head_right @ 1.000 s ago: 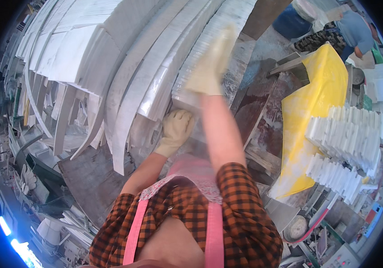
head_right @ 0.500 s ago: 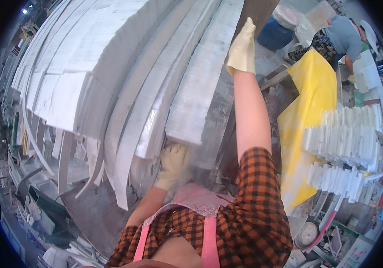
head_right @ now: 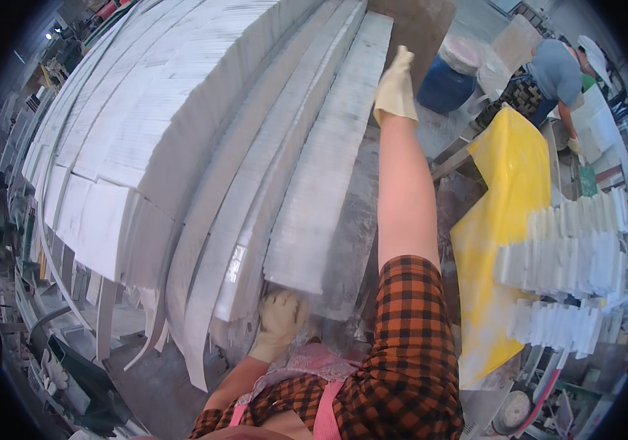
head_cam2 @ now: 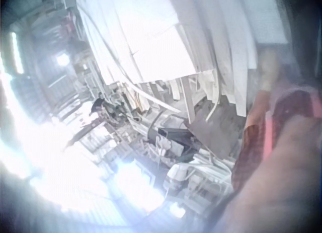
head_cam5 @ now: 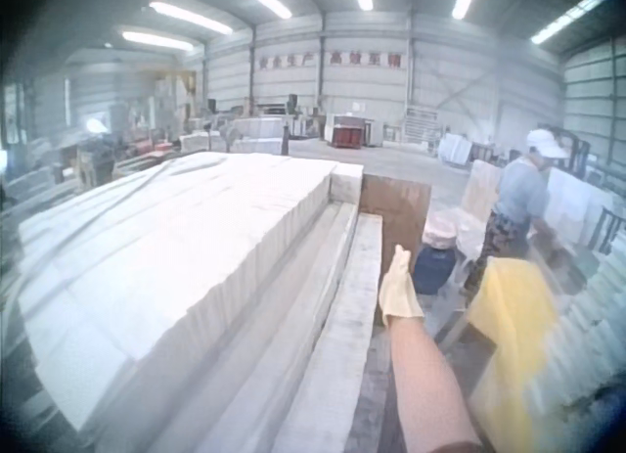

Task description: The person picks white rectangular boards from a conveyor and stacks them on a nearby pile. The person uses both hands to lift and place each board, repeating the motion throughout the clip.

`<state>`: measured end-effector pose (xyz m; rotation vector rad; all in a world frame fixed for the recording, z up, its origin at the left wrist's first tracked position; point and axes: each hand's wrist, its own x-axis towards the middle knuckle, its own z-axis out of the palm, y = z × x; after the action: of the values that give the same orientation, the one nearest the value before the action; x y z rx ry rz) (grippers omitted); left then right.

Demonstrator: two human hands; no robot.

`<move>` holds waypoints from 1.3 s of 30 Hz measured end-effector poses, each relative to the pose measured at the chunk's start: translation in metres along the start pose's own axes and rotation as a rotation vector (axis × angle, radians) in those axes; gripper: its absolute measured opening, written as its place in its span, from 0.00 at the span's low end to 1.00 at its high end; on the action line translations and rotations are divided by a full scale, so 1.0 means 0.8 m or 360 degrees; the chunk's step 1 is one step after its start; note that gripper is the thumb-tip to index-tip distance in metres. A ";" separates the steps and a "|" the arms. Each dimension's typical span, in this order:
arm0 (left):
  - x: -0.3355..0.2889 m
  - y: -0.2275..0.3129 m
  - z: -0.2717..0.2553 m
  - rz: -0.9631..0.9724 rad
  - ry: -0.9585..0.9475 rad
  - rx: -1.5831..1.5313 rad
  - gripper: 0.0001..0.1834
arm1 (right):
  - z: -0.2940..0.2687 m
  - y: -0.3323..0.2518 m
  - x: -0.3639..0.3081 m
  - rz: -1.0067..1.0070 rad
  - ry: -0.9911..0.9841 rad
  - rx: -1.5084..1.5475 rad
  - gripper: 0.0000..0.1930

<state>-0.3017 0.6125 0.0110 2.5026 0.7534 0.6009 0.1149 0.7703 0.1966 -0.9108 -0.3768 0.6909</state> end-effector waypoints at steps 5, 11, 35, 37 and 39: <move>-0.002 0.002 0.002 0.0014 0.0000 0.0087 0.08 | 0.048 0.079 0.047 -0.0047 -0.0137 0.0025 0.35; 0.003 0.012 -0.007 -0.0044 -0.0080 0.0200 0.09 | 0.068 0.070 0.000 -0.0104 0.0044 -0.0374 0.37; -0.067 0.039 -0.045 -0.0007 0.0065 -0.0573 0.09 | -0.034 0.106 -0.410 -0.1508 -0.1086 -0.2507 0.31; -0.094 0.046 -0.049 -0.0046 -0.0041 -0.0626 0.09 | -0.039 0.107 -0.413 -0.1452 -0.1092 -0.2496 0.31; -0.108 0.049 -0.050 -0.0274 -0.0072 -0.0708 0.09 | -0.042 0.104 -0.414 -0.1451 -0.1072 -0.2458 0.30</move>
<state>-0.3726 0.5437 0.0406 2.0158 0.7185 0.5757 -0.1384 0.5581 0.1043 -1.6934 -1.9435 -0.3443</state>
